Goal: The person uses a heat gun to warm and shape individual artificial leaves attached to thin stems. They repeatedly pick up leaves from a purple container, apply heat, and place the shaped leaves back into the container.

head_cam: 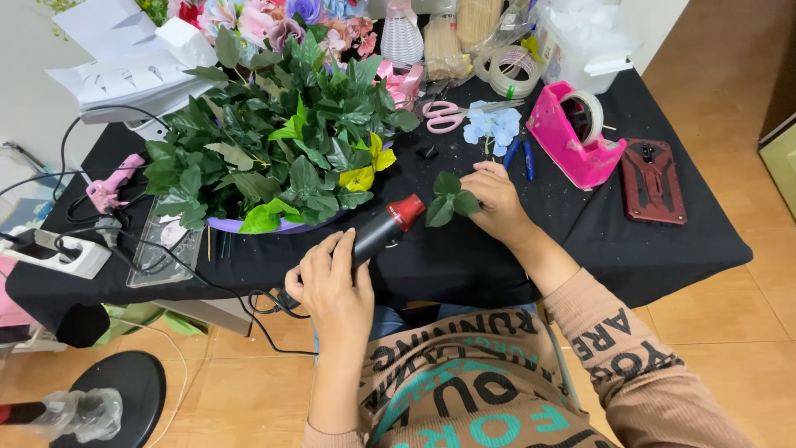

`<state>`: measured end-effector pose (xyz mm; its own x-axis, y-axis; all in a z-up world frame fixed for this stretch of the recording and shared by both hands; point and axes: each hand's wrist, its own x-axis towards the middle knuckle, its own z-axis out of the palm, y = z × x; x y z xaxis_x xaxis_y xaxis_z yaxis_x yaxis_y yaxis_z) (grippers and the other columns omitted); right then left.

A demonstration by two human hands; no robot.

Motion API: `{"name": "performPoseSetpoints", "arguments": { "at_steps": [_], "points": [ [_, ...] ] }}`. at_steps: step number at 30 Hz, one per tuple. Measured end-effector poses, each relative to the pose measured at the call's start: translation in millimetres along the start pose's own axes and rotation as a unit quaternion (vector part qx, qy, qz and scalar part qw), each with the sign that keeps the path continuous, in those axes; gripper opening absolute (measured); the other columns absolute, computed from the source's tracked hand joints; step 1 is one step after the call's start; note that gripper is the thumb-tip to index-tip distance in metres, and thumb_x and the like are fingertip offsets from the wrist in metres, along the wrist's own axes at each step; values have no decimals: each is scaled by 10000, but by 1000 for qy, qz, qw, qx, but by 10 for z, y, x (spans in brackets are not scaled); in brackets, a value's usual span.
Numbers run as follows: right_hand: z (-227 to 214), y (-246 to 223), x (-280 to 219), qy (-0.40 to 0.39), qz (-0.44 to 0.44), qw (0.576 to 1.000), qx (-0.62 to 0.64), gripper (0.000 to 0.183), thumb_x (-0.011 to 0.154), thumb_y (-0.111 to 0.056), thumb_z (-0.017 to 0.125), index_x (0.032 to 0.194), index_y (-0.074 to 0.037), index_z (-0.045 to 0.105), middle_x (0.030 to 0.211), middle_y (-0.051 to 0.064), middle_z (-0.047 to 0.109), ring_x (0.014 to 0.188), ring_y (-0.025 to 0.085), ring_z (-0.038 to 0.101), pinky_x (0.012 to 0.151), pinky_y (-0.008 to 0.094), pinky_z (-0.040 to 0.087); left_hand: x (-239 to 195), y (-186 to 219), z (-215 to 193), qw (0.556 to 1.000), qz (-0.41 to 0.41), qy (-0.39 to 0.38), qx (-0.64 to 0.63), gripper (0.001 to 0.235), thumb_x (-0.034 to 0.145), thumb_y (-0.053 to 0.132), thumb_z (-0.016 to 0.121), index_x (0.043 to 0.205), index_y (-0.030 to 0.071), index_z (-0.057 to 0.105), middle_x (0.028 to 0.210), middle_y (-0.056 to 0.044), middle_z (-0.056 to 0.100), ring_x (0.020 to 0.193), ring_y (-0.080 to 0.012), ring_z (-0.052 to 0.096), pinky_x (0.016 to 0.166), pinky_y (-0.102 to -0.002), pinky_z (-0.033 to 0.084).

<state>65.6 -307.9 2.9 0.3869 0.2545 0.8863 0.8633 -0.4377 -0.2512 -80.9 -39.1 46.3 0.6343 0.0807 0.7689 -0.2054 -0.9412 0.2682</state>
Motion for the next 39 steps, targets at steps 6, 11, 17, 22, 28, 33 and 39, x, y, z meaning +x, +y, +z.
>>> {"name": "performPoseSetpoints", "arguments": {
  "at_steps": [6, 11, 17, 22, 28, 33, 39],
  "points": [
    [-4, -26, 17, -6, -4, 1000, 3, 37, 919, -91, 788, 918, -125, 772, 887, 0, 750, 781, 213, 699, 1026, 432, 447, 56, 62, -19, 999, 28, 13, -15, 452, 787, 83, 845, 1211, 167, 714, 1147, -21, 663, 1124, -243, 592, 1005, -486, 308],
    [-50, -120, 72, -11, -6, 1000, 22, 31, 920, -74, 776, 917, -104, 775, 883, 19, 756, 774, 221, 700, 1023, 447, 450, 78, 77, 123, 999, 37, 0, -15, 451, 789, 74, 832, 1216, 160, 714, 1145, -35, 664, 1121, -257, 595, 1001, -504, 328],
    [-1, 117, -65, 11, -2, 999, 34, 72, 925, -51, 757, 865, -91, 755, 879, 18, 755, 803, 227, 712, 1019, 438, 453, -37, -30, 99, 1000, 17, -4, -19, 465, 780, 82, 839, 1217, 169, 709, 1133, -29, 668, 1107, -255, 599, 991, -493, 321],
    [39, 168, -101, 22, 2, 1000, 19, 102, 901, -5, 746, 833, -81, 735, 861, 30, 749, 813, 235, 717, 1015, 439, 461, -105, -87, 34, 999, -3, -7, -45, 469, 771, 99, 856, 1206, 183, 701, 1129, 1, 673, 1107, -229, 606, 989, -470, 318],
    [40, 145, -83, 13, 0, 1000, 11, 93, 893, 8, 739, 844, -72, 739, 872, 44, 747, 829, 241, 719, 1020, 444, 467, -137, -82, 25, 997, -4, -11, -74, 463, 769, 113, 865, 1197, 176, 701, 1135, 4, 680, 1114, -225, 609, 996, -467, 308],
    [42, 167, -80, 13, 0, 1000, 8, 80, 895, -7, 743, 855, -76, 745, 870, 42, 747, 826, 240, 715, 1020, 451, 463, -87, -7, 12, 996, -4, -13, -84, 473, 765, 106, 867, 1202, 176, 699, 1139, 8, 683, 1130, -228, 605, 1000, -469, 298],
    [23, 243, -142, 5, 1, 1000, 4, 74, 905, -16, 741, 856, -72, 734, 881, 47, 744, 841, 249, 718, 1024, 449, 467, -86, 34, -13, 994, -14, -37, -98, 475, 767, 85, 866, 1213, 141, 710, 1122, -27, 693, 1121, -255, 610, 996, -478, 308]
  ]
}}
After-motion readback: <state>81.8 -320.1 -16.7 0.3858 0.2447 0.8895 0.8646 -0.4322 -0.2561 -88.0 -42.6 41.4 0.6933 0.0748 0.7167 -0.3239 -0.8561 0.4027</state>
